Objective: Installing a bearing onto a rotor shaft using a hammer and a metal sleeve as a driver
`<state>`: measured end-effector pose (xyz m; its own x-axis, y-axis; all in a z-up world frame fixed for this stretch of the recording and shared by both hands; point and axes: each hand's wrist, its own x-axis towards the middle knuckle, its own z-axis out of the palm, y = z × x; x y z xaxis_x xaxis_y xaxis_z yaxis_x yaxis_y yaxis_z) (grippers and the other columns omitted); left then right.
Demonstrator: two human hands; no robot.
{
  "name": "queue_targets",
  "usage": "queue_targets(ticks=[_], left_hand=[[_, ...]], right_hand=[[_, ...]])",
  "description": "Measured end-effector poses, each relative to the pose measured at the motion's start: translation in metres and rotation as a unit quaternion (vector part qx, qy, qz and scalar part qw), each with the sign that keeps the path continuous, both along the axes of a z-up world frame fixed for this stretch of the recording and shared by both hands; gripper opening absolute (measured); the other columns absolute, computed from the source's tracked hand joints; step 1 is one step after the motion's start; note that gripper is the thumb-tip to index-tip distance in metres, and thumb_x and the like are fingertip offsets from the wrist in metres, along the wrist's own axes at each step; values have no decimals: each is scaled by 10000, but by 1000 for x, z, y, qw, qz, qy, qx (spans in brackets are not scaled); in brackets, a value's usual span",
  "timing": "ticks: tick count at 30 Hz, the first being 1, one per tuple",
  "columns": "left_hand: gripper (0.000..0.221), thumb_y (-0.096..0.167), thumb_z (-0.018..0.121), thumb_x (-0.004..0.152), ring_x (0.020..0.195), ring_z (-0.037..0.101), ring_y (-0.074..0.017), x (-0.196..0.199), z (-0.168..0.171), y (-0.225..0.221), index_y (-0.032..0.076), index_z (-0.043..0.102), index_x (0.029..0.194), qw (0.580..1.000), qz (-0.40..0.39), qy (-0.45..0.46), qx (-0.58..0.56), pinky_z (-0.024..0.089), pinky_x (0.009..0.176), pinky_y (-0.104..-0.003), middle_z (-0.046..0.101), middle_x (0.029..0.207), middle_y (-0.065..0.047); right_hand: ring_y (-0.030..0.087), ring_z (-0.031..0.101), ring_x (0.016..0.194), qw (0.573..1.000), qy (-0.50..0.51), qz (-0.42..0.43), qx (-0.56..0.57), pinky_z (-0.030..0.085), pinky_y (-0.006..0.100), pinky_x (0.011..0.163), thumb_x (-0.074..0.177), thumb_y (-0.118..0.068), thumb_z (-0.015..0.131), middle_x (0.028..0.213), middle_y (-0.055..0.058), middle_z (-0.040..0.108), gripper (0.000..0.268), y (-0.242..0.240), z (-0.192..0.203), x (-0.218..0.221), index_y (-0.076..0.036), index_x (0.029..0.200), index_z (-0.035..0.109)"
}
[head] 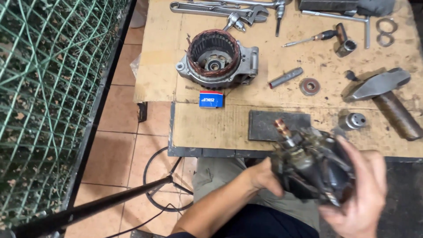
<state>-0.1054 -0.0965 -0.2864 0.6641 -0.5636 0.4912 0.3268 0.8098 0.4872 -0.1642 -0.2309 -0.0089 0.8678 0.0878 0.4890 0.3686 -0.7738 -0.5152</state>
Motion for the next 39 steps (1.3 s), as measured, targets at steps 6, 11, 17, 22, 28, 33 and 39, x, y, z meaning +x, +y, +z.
queue_targets(ticks=[6, 11, 17, 22, 28, 33, 39], left_hand=[[1100, 413, 1089, 817, 1660, 635, -237, -1, 97, 12, 85, 604, 1748, 994, -85, -10, 71, 461, 1530, -466, 699, 1731, -53], [985, 402, 1109, 759, 1633, 691, -268, 4, 101, -6, 204, 718, 1641, 997, -53, -25, 59, 523, 1518, -492, 756, 1670, -34], [948, 308, 1122, 756, 1595, 721, -236, 9, 94, -14, 195, 729, 1611, 997, -51, -30, 41, 568, 1487, -445, 779, 1630, -20], [970, 360, 1094, 785, 1648, 670, -154, 17, 104, -9, 240, 675, 1652, 995, 9, -81, 56, 521, 1546, -408, 729, 1675, 60], [1189, 360, 1098, 726, 1744, 531, -121, 31, 141, 6, 258, 487, 1741, 990, 47, -113, 63, 411, 1622, -408, 553, 1796, 98], [1351, 464, 1046, 741, 1870, 393, -187, 41, 155, 20, 220, 319, 1853, 993, 39, -87, 68, 325, 1674, -490, 392, 1932, 39], [1217, 677, 941, 895, 1877, 397, -210, 45, 148, 22, 170, 363, 1839, 995, -10, -88, 50, 346, 1661, -518, 422, 1910, -6]], right_hand=[[420, 627, 1117, 1000, -9, -10, 1, 559, 513, 1030, 818, -889, 314, 1243, 331, 545, 1411, -21, -8, 6, 247, 1575, 674], [392, 612, 1132, 1000, 13, -9, 9, 541, 480, 1028, 788, -923, 311, 1257, 305, 552, 1430, -36, -13, 12, 226, 1550, 688], [413, 632, 1230, 1000, 15, 13, 20, 546, 499, 1131, 803, -883, 369, 1322, 320, 580, 1346, -41, -11, 20, 208, 1533, 669], [501, 666, 1385, 999, 12, 13, 32, 586, 583, 1253, 858, -868, 359, 1439, 372, 576, 1289, -25, -4, 24, 200, 1530, 626], [492, 641, 1488, 991, -10, 80, 106, 650, 674, 1378, 914, -829, 478, 1428, 298, 498, 1161, -21, -6, 32, 154, 1528, 545], [511, 716, 1285, 989, -77, 112, 64, 670, 620, 1208, 900, -903, 465, 1344, 312, 543, 1183, -47, -21, 45, 108, 1502, 586], [441, 705, 1276, 986, -56, 153, 43, 657, 636, 1265, 832, -916, 575, 1311, 230, 571, 1154, -55, -19, 43, 7, 1525, 574]])
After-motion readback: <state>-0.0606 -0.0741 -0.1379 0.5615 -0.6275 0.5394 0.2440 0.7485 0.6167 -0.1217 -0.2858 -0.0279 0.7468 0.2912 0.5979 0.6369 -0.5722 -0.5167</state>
